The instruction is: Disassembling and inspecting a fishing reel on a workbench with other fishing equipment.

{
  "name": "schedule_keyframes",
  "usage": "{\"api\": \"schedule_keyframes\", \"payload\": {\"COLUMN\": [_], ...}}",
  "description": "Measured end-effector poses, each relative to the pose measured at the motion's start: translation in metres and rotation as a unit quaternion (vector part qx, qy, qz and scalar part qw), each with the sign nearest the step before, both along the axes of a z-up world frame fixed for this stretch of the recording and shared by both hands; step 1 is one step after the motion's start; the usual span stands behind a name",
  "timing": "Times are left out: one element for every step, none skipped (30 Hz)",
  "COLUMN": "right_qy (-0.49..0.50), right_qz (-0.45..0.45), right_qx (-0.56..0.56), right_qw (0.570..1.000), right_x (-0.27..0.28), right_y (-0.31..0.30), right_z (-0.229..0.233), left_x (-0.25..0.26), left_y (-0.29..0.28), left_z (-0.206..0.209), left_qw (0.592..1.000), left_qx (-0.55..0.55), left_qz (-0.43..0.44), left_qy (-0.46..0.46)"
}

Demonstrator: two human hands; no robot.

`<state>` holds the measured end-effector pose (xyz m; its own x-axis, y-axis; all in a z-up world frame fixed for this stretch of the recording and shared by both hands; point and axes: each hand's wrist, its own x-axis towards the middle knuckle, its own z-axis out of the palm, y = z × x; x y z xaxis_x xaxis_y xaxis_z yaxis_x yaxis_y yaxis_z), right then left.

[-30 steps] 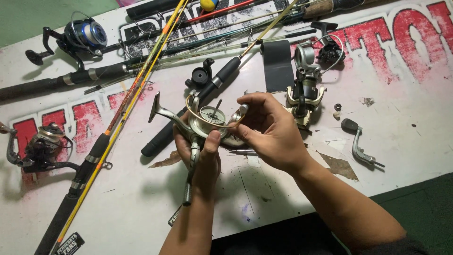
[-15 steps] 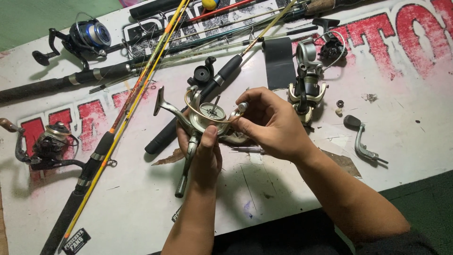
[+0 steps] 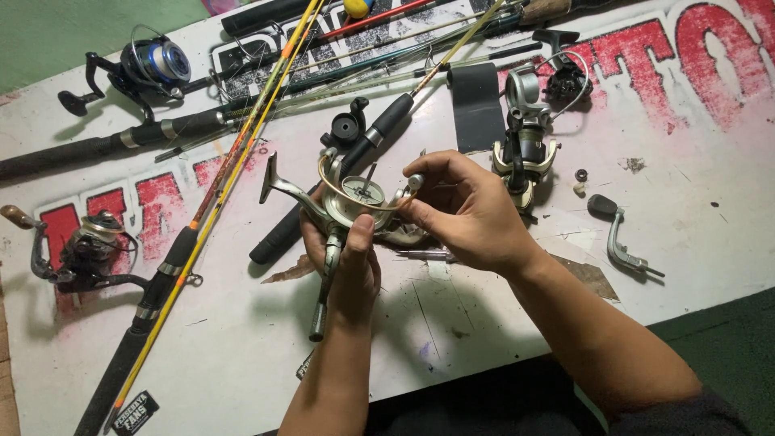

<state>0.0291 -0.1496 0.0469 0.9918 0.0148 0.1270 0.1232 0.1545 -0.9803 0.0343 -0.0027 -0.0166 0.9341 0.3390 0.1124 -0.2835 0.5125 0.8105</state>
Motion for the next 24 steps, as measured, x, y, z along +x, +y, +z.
{"api": "schedule_keyframes", "payload": {"right_qy": [-0.001, 0.000, 0.004, 0.004, -0.001, -0.006, -0.007, -0.003, 0.001, -0.001, -0.001, -0.001, -0.002, -0.003, -0.002, -0.003, -0.007, -0.012, -0.015, -0.017, -0.020, -0.023, -0.022, -0.020], "right_qz": [0.000, -0.001, -0.002, -0.001, -0.001, -0.002, -0.002, -0.004, -0.004, -0.004, -0.003, -0.003, -0.002, -0.002, -0.001, 0.000, 0.000, 0.000, 0.003, 0.004, 0.003, 0.006, 0.013, 0.021], "right_qx": [0.000, 0.005, 0.011, 0.011, 0.006, 0.002, 0.001, 0.008, 0.014, 0.013, 0.016, 0.019, 0.018, 0.021, 0.024, 0.023, 0.019, 0.015, 0.014, 0.016, 0.020, 0.020, 0.023, 0.027], "right_qw": [1.000, 1.000, 1.000, 1.000, 1.000, 1.000, 1.000, 1.000, 1.000, 1.000, 1.000, 1.000, 1.000, 1.000, 1.000, 1.000, 1.000, 1.000, 1.000, 1.000, 1.000, 1.000, 0.999, 0.999], "right_x": [-0.001, -0.001, -0.003, -0.002, -0.001, -0.001, -0.001, -0.001, 0.000, -0.001, -0.001, -0.001, 0.000, 0.001, 0.002, 0.003, 0.005, 0.007, 0.009, 0.011, 0.013, 0.016, 0.018, 0.019], "right_y": [0.001, 0.001, 0.002, 0.002, 0.001, 0.000, 0.001, 0.001, 0.002, 0.003, 0.004, 0.005, 0.005, 0.005, 0.004, 0.005, 0.006, 0.006, 0.007, 0.007, 0.007, 0.007, 0.007, 0.006], "right_z": [0.001, 0.002, 0.002, 0.000, -0.002, -0.005, -0.007, -0.010, -0.012, -0.008, -0.004, -0.001, -0.003, -0.006, -0.009, -0.008, -0.007, -0.006, -0.006, -0.006, -0.006, -0.005, -0.004, -0.003], "left_x": [0.000, -0.001, -0.002, -0.002, -0.002, -0.002, -0.001, 0.000, 0.002, 0.001, 0.000, 0.000, -0.001, -0.001, -0.001, -0.002, -0.002, -0.002, 0.000, 0.002, 0.003, 0.004, 0.004, 0.003], "left_y": [-0.001, -0.003, -0.004, -0.003, -0.003, -0.003, -0.003, -0.003, -0.004, -0.005, -0.006, -0.007, -0.007, -0.007, -0.008, -0.009, -0.009, -0.009, -0.008, -0.008, -0.007, -0.009, -0.012, -0.014], "left_z": [0.002, 0.004, 0.006, 0.006, 0.007, 0.007, 0.005, 0.002, 0.000, 0.001, 0.004, 0.006, 0.008, 0.011, 0.013, 0.013, 0.013, 0.014, 0.010, 0.007, 0.004, 0.010, 0.016, 0.023], "left_qw": [1.000, 1.000, 1.000, 1.000, 1.000, 1.000, 1.000, 1.000, 1.000, 1.000, 1.000, 0.999, 0.999, 0.999, 0.999, 0.999, 0.999, 0.999, 0.999, 0.999, 0.998, 0.998, 0.998, 0.997], "left_qx": [0.000, -0.005, -0.008, -0.008, -0.007, -0.006, -0.006, -0.006, -0.006, -0.007, -0.017, -0.028, -0.028, -0.026, -0.024, -0.025, -0.031, -0.036, -0.037, -0.031, -0.025, -0.025, -0.036, -0.048], "left_qz": [0.000, 0.001, 0.002, 0.003, 0.001, -0.001, -0.002, 0.006, 0.015, 0.016, 0.015, 0.014, 0.015, 0.018, 0.021, 0.023, 0.026, 0.029, 0.033, 0.042, 0.050, 0.052, 0.056, 0.060], "left_qy": [-0.001, 0.001, 0.004, 0.004, 0.001, -0.003, -0.004, -0.008, -0.012, -0.014, -0.013, -0.012, -0.014, -0.010, -0.007, -0.007, 0.002, 0.011, 0.007, 0.009, 0.010, 0.007, 0.015, 0.024]}}
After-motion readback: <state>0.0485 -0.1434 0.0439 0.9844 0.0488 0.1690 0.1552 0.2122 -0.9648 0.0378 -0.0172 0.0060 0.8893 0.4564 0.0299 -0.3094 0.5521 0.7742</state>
